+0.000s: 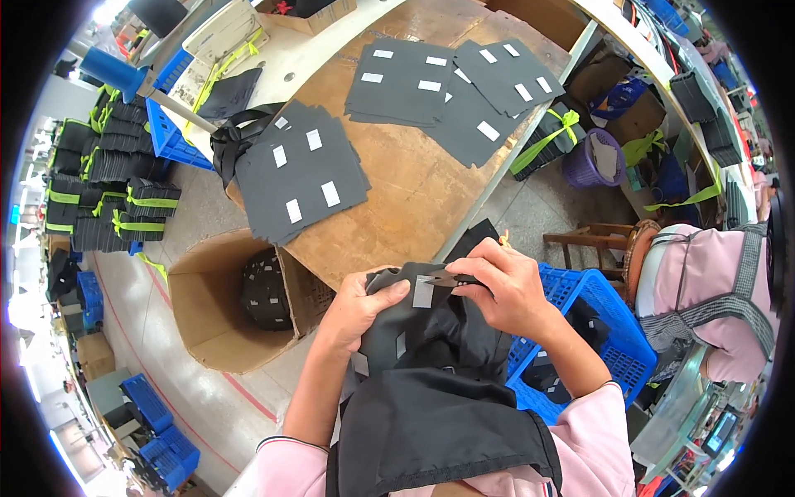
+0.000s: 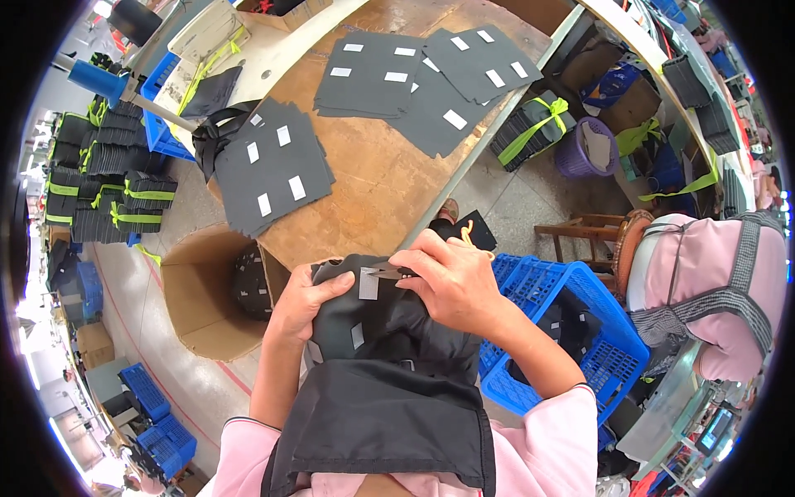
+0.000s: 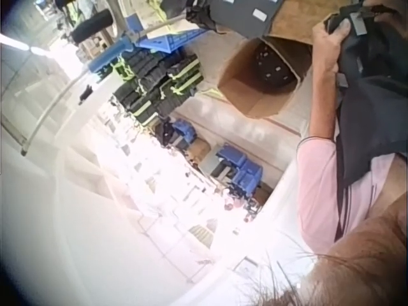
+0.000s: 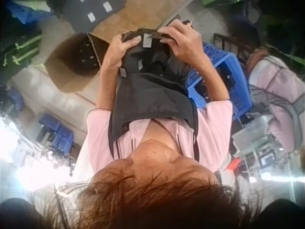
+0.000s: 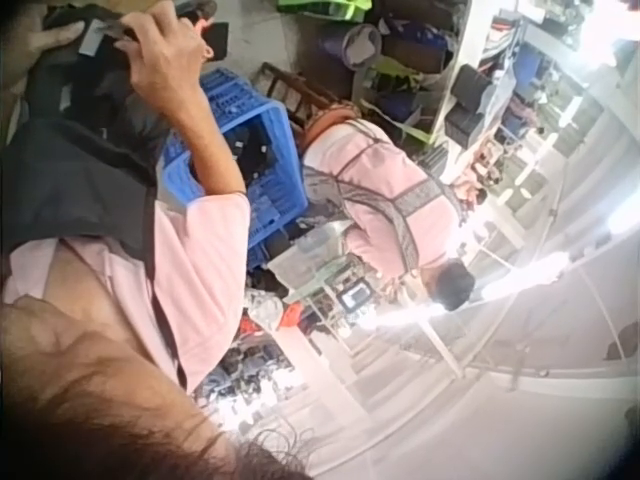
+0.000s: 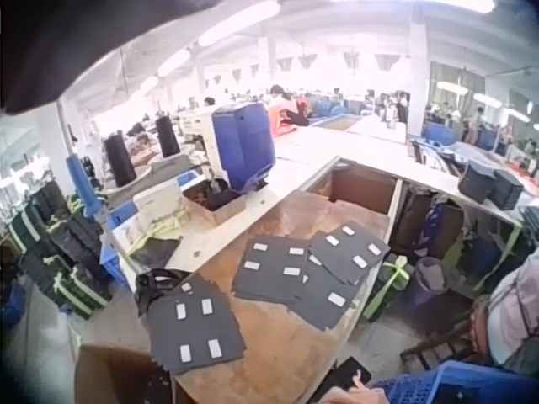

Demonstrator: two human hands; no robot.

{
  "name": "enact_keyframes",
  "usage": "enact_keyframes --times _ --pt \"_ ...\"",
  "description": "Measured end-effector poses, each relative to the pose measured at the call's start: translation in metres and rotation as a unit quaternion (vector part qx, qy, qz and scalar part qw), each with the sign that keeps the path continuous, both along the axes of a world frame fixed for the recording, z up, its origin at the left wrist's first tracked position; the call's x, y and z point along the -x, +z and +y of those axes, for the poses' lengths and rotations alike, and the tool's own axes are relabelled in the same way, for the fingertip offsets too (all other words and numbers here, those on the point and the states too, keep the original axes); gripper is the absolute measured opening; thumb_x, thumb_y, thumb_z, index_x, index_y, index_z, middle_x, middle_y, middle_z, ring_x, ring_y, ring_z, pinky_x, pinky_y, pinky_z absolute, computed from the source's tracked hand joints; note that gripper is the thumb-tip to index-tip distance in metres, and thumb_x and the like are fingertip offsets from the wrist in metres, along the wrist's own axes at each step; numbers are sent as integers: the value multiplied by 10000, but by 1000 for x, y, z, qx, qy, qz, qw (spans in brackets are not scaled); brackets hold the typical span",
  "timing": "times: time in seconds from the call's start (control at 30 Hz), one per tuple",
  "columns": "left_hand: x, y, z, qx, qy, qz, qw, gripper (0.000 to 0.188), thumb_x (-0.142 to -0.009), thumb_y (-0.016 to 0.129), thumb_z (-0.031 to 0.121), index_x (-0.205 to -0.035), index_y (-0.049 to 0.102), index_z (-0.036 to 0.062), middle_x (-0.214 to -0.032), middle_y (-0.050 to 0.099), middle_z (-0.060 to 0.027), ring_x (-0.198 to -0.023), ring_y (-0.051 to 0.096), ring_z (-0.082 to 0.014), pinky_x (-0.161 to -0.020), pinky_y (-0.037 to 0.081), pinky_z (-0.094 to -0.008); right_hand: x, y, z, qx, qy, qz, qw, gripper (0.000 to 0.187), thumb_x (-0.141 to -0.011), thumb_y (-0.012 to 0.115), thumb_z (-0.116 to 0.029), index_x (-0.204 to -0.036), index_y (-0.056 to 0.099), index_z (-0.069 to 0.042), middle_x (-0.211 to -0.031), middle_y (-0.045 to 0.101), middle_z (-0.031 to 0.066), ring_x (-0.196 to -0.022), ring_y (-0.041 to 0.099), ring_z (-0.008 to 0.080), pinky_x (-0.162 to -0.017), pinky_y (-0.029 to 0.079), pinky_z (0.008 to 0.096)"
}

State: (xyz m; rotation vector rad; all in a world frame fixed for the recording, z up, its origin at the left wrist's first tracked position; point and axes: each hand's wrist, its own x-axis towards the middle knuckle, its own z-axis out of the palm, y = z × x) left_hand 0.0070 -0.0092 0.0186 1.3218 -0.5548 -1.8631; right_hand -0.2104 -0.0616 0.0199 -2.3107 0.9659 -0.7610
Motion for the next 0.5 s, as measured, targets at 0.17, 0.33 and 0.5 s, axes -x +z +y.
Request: enact_keyframes --times 0.17,0.33,0.5 --pt "0 0 -1 -3 -15 4 1000 215 -810 680 157 -949 624 3 -838 615 0 -731 550 -73 -675 447 -218 1 2 -5 71 32 -3 997 316 -596 749 -111 -884 621 -110 -792 547 13 -603 528 197 -519 395 296" --pt "1 2 -2 -17 -23 12 1000 243 -802 687 166 -958 621 -8 -832 619 -12 -728 558 -78 -674 453 -221 4 6 -7 110 61 3 992 284 -565 763 -113 -828 657 -103 -743 577 26 -657 584 198 -529 424 289" --pt "1 7 -6 -30 -15 -3 999 247 -803 682 166 -964 622 -12 -836 626 -23 -727 570 -85 -667 461 -226 12 0 -4 -10 68 -42 997 283 -585 755 -81 -849 655 -95 -750 575 30 -657 577 202 -533 430 292"
